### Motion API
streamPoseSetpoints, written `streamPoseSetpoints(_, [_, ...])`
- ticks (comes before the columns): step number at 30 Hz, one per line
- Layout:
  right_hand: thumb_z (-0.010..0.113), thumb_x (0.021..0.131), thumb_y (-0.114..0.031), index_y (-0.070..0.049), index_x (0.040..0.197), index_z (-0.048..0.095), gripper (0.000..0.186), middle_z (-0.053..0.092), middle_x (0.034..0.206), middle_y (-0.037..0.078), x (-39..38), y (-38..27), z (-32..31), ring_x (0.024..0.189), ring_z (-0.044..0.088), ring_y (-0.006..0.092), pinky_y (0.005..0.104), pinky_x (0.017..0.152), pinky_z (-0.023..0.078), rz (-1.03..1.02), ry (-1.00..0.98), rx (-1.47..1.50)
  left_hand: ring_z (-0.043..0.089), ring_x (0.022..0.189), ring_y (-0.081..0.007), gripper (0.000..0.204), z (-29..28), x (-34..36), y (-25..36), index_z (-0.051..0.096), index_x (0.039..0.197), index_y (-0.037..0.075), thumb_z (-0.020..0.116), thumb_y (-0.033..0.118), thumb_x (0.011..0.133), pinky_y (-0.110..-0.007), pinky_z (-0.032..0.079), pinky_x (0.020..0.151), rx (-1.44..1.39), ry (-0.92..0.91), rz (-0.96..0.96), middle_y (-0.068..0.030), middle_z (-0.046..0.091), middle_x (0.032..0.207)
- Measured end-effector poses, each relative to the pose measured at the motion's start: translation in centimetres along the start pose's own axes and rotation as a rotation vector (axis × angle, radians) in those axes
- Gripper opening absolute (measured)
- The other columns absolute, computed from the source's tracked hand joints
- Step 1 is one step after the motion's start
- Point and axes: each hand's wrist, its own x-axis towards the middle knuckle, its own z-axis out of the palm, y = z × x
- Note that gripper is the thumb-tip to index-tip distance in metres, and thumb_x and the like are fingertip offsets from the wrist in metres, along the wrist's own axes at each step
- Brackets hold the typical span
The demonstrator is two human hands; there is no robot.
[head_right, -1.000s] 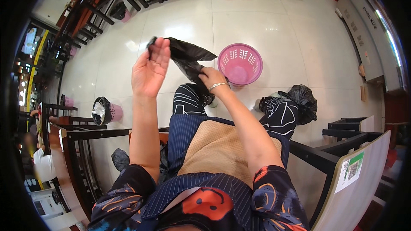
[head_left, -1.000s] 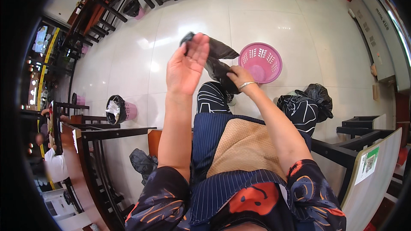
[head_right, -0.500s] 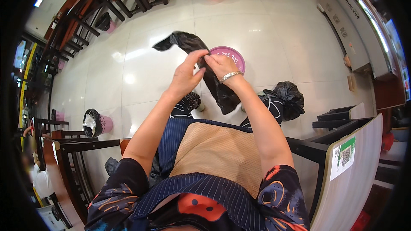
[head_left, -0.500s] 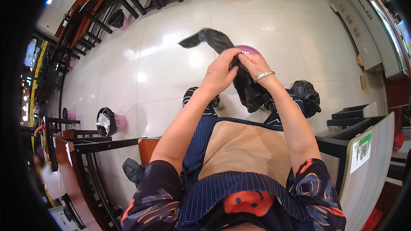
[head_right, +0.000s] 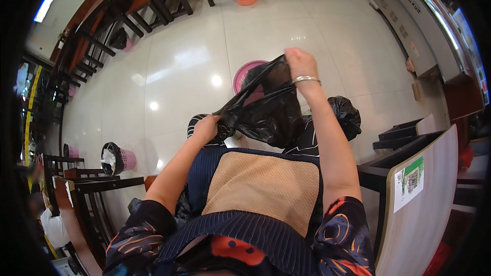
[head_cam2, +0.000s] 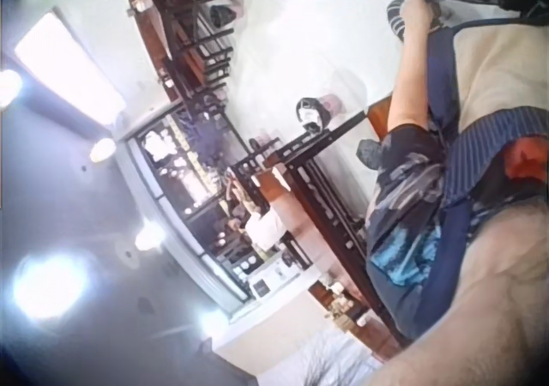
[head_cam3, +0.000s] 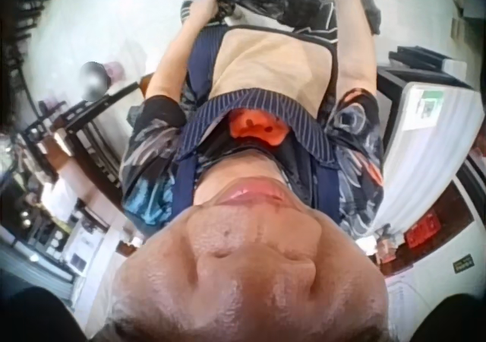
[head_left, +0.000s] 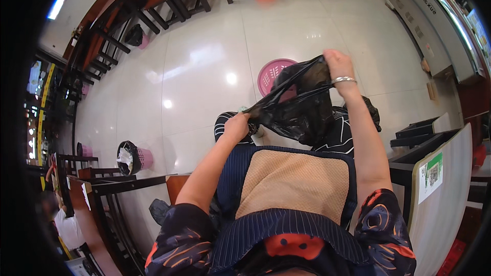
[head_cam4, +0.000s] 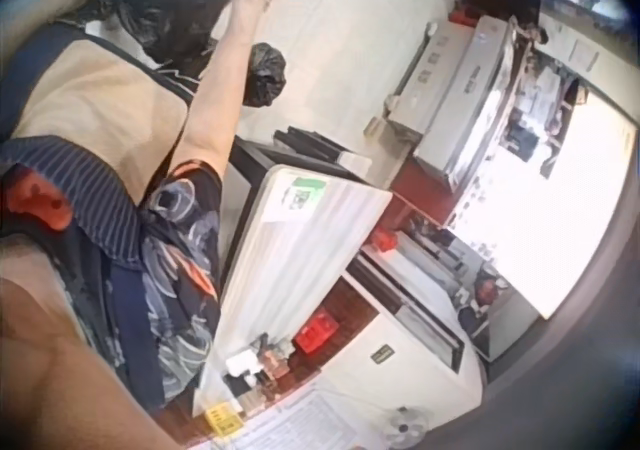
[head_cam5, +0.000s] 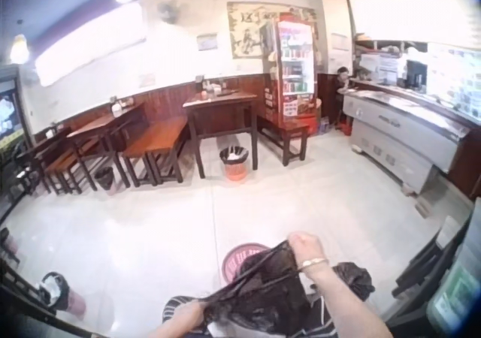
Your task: The person takes a black plastic bag from a red bag, walks to a dining area, and lines two pink trash bins with the black bags. They adjust the bags inside the bins and tie the excess material.
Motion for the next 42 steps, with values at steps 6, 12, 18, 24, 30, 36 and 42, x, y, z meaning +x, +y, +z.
streamPoseSetpoints(6, [0.054,0.085,-0.026,0.001,0.081,0.059,0.028,0.047,0.058,-0.001,-0.5,-2.5,0.3,0.058,0.041,0.0067,0.0235,0.055,0.038,-0.033,-0.106,-0.029,0.06,0.046,-0.0217,0.027,-5.5,3.9,0.4,0.045,0.102,-0.002,0.048,0.008,0.076,-0.029,0.046,0.04,-0.759,-0.342,-0.55,-0.0137,0.061,0.069])
streamPoseSetpoints(12, [0.056,0.083,-0.026,0.001,0.071,0.057,0.029,0.048,0.061,-0.004,-1.7,-4.9,0.4,0.06,0.042,0.0058,0.0229,0.055,0.037,0.173,-0.449,-0.051,0.062,0.064,-0.0326,0.033,-3.8,3.6,-2.4,0.049,0.1,0.001,0.055,0.023,0.075,-0.038,0.049,0.063,-0.396,-0.081,-0.592,-0.0183,0.062,0.075])
streamPoseSetpoints(18, [0.062,0.068,-0.007,-0.001,0.074,0.05,0.015,0.051,0.06,0.003,-4.4,-6.0,0.7,0.059,0.047,0.0084,0.0266,0.056,0.04,-0.073,-0.716,-0.242,0.061,0.075,-0.0369,0.031,-3.4,3.9,-4.9,0.055,0.086,0.002,0.052,0.031,0.076,-0.043,0.049,0.064,-0.02,0.039,-0.519,-0.0195,0.062,0.082])
streamPoseSetpoints(24, [0.053,0.069,-0.01,0.001,0.064,0.048,0.013,0.049,0.054,0.013,-3.6,-2.8,-0.2,0.047,0.044,0.0228,0.0325,0.048,0.038,-0.145,0.059,-0.291,0.06,0.055,-0.0329,0.03,-1.7,2.4,-11.6,0.05,0.073,-0.006,0.042,0.022,0.079,-0.038,0.051,0.044,-1.255,0.177,-0.906,-0.0194,0.054,0.065])
streamPoseSetpoints(30, [0.055,0.073,-0.013,0.001,0.063,0.047,0.02,0.045,0.053,0.001,-2.4,1.0,-1.9,0.053,0.04,0.009,0.028,0.05,0.037,0.183,0.176,0.057,0.061,0.063,-0.0242,0.045,-6.3,1.6,-8.3,0.052,0.105,0.002,0.059,0.038,0.077,-0.036,0.053,0.058,-1.276,-0.369,-0.793,-0.0138,0.059,0.087])
streamPoseSetpoints(36, [0.056,0.069,-0.019,-0.003,0.076,0.054,0.018,0.058,0.066,0.018,-1.8,-4.8,2.8,0.063,0.056,0.0348,0.0388,0.057,0.045,-0.197,-0.134,-0.411,0.027,0.123,-0.0346,0.088,-15.2,6.5,1.7,0.025,0.131,-0.001,0.069,0.024,0.059,-0.039,0.026,0.101,-0.435,0.47,0.103,-0.0229,0.024,0.135])
streamPoseSetpoints(42, [0.056,0.069,-0.011,-0.005,0.082,0.051,0.015,0.059,0.068,0.018,-1.4,-8.0,4.5,0.067,0.057,0.0371,0.0418,0.059,0.045,-0.31,-0.353,-0.479,0.046,0.107,-0.0307,0.069,-18.3,9.1,8.9,0.036,0.129,0.014,0.06,0.018,0.065,-0.042,0.024,0.101,-0.277,0.044,0.148,-0.0149,0.052,0.111])
